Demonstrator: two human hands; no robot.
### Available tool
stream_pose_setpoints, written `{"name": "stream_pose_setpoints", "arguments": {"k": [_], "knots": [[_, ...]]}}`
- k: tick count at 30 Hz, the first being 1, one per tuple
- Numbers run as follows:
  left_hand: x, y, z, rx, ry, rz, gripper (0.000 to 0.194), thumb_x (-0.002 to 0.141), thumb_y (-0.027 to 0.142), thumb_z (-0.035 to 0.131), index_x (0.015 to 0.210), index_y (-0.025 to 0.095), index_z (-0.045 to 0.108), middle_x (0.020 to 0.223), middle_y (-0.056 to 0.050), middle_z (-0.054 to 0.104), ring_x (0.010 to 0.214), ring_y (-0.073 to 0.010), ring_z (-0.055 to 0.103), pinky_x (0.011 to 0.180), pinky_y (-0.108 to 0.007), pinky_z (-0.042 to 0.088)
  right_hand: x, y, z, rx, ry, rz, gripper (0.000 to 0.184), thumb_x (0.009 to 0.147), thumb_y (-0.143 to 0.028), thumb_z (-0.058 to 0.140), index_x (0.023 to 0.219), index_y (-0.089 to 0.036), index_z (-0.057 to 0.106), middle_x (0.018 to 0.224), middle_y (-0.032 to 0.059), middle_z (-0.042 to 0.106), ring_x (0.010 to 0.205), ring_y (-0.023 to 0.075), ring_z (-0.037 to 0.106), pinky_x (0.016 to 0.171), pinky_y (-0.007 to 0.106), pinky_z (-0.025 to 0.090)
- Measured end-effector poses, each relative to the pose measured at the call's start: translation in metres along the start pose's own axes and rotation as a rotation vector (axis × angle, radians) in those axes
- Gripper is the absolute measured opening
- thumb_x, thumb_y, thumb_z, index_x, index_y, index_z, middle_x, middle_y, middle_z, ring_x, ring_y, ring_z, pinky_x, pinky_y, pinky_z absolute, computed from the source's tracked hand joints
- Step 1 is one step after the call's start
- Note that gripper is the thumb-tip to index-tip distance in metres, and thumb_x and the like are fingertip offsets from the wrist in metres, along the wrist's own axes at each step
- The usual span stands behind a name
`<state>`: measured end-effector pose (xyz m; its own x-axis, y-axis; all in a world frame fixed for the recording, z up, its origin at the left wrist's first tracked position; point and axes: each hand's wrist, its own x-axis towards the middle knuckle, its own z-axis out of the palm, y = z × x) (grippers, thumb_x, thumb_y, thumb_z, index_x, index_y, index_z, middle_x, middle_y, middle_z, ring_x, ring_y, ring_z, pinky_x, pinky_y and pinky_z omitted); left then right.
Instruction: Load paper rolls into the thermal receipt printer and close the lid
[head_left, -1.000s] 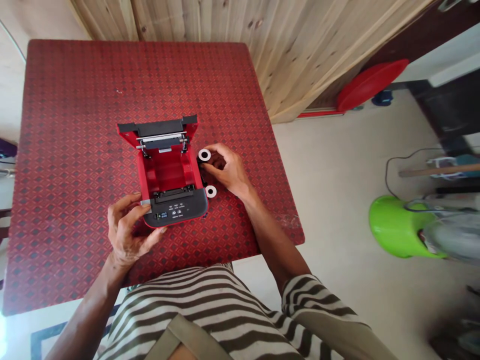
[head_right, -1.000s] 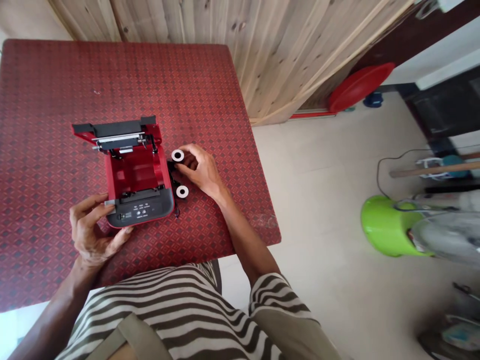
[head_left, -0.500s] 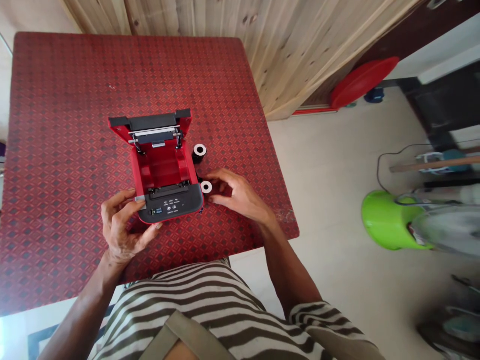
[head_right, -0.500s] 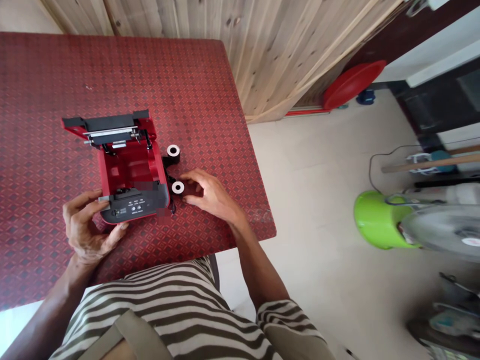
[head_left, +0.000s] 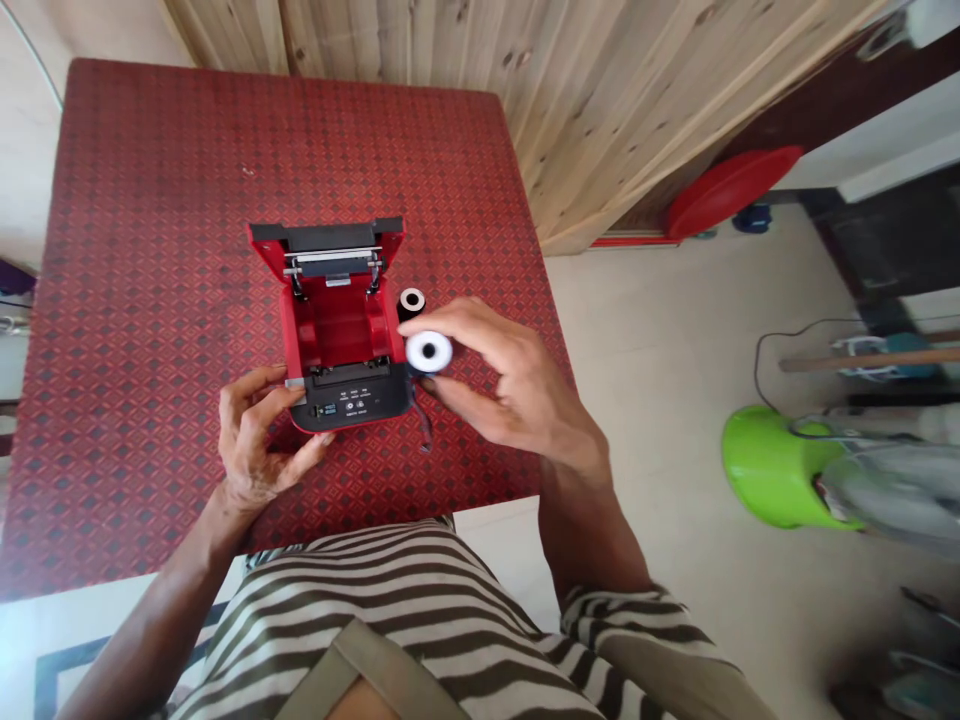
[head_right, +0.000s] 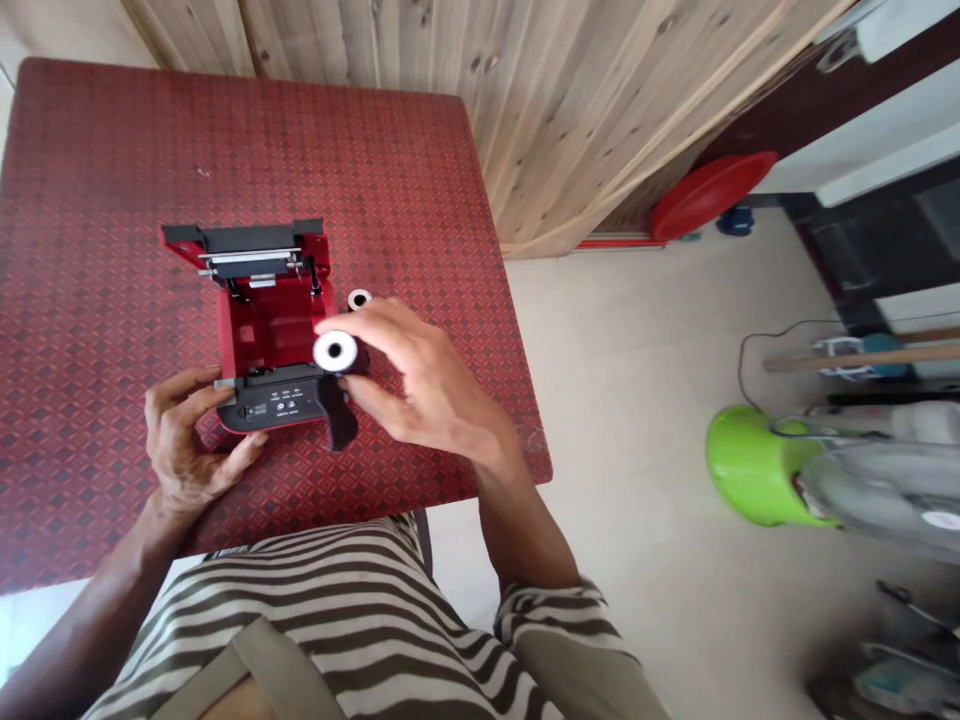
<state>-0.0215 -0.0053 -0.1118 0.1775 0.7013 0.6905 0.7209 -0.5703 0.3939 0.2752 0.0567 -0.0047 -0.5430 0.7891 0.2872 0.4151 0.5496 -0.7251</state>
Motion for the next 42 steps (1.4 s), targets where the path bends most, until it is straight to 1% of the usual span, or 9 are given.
{"name": "stream_pose_setpoints", "arguments": {"k": [4, 9, 16, 21, 24, 27, 32, 37, 42], "knots": [[-0.001, 0.001, 0.000, 0.014, -0.009, -0.005, 0.058, 0.090, 0.051, 0.081, 0.136, 0.026, 0.059, 0.129, -0.012, 0.067, 0.113, -0.0259, 0.069, 0.093, -0.042, 0.061, 0.041, -0.007, 0.035, -0.332, -0.114, -0.095, 0.027, 0.102, -0.010, 0.058, 0.126, -0.021, 0.066, 0.122, 0.0094, 0.073, 0.116, 0.0268, 0.066, 0.108, 0.048, 0.056], [-0.001, 0.002, 0.000, -0.020, -0.006, 0.002, 0.060, 0.090, 0.049, 0.082, 0.140, 0.026, 0.057, 0.131, -0.011, 0.066, 0.115, -0.0249, 0.068, 0.093, -0.039, 0.061, 0.071, -0.006, 0.066, -0.592, -0.287, -0.079, 0.024, 0.106, -0.006, 0.048, 0.110, -0.015, 0.070, 0.104, 0.0121, 0.075, 0.103, 0.0248, 0.067, 0.091, 0.037, 0.056], [-0.002, 0.002, -0.001, -0.055, -0.010, 0.005, 0.060, 0.088, 0.042, 0.085, 0.138, 0.020, 0.061, 0.133, -0.014, 0.065, 0.115, -0.0247, 0.068, 0.092, -0.037, 0.061, 0.097, -0.012, 0.070, -0.601, -0.487, 0.149, 0.031, 0.105, 0.000, 0.049, 0.112, -0.010, 0.077, 0.105, 0.0172, 0.079, 0.102, 0.0273, 0.075, 0.085, 0.037, 0.053], [-0.001, 0.003, -0.001, -0.046, -0.012, 0.000, 0.059, 0.089, 0.043, 0.084, 0.139, 0.022, 0.060, 0.133, -0.013, 0.065, 0.113, -0.0242, 0.068, 0.090, -0.036, 0.061, 0.104, -0.015, 0.069, -0.652, -0.598, 0.143, 0.040, 0.106, 0.000, 0.039, 0.119, -0.005, 0.076, 0.113, 0.0224, 0.079, 0.110, 0.0315, 0.075, 0.087, 0.040, 0.052], [-0.001, 0.003, -0.001, -0.040, -0.010, -0.002, 0.059, 0.088, 0.042, 0.085, 0.139, 0.023, 0.060, 0.133, -0.013, 0.065, 0.114, -0.0241, 0.068, 0.089, -0.036, 0.062, 0.102, -0.013, 0.067, -0.621, -0.585, 0.130, 0.037, 0.108, -0.001, 0.040, 0.122, -0.004, 0.074, 0.116, 0.0220, 0.079, 0.112, 0.0304, 0.074, 0.091, 0.040, 0.051], [-0.001, 0.003, -0.002, -0.041, -0.013, -0.006, 0.059, 0.088, 0.042, 0.085, 0.138, 0.022, 0.060, 0.133, -0.013, 0.065, 0.114, -0.0246, 0.068, 0.090, -0.036, 0.062, 0.092, -0.013, 0.056, -0.536, -0.514, 0.068, 0.031, 0.110, -0.006, 0.046, 0.124, -0.007, 0.073, 0.119, 0.0175, 0.078, 0.112, 0.0260, 0.072, 0.095, 0.038, 0.049], [0.000, 0.003, -0.003, -0.032, -0.025, -0.010, 0.059, 0.089, 0.046, 0.084, 0.138, 0.024, 0.060, 0.133, -0.012, 0.066, 0.112, -0.0251, 0.070, 0.088, -0.038, 0.064, 0.066, -0.017, 0.037, -0.373, -0.532, -0.019, 0.026, 0.112, -0.029, 0.055, 0.109, -0.013, 0.076, 0.108, 0.0105, 0.080, 0.104, 0.0226, 0.071, 0.093, 0.036, 0.045], [0.003, 0.005, -0.002, -0.057, -0.012, -0.016, 0.059, 0.088, 0.045, 0.085, 0.138, 0.024, 0.061, 0.132, -0.012, 0.067, 0.110, -0.0244, 0.070, 0.086, -0.037, 0.063, 0.055, -0.012, 0.040, -0.267, -0.502, 0.011, 0.021, 0.109, -0.023, 0.060, 0.114, -0.012, 0.078, 0.109, 0.0112, 0.081, 0.105, 0.0234, 0.073, 0.095, 0.038, 0.048], [0.005, 0.005, -0.006, -0.052, -0.034, -0.013, 0.059, 0.089, 0.045, 0.084, 0.140, 0.025, 0.060, 0.131, -0.012, 0.068, 0.113, -0.0253, 0.070, 0.090, -0.038, 0.062, 0.053, 0.003, 0.044, -0.116, -0.389, 0.002, 0.017, 0.106, -0.022, 0.066, 0.116, -0.014, 0.078, 0.112, 0.0104, 0.082, 0.103, 0.0220, 0.075, 0.095, 0.037, 0.052]]}}
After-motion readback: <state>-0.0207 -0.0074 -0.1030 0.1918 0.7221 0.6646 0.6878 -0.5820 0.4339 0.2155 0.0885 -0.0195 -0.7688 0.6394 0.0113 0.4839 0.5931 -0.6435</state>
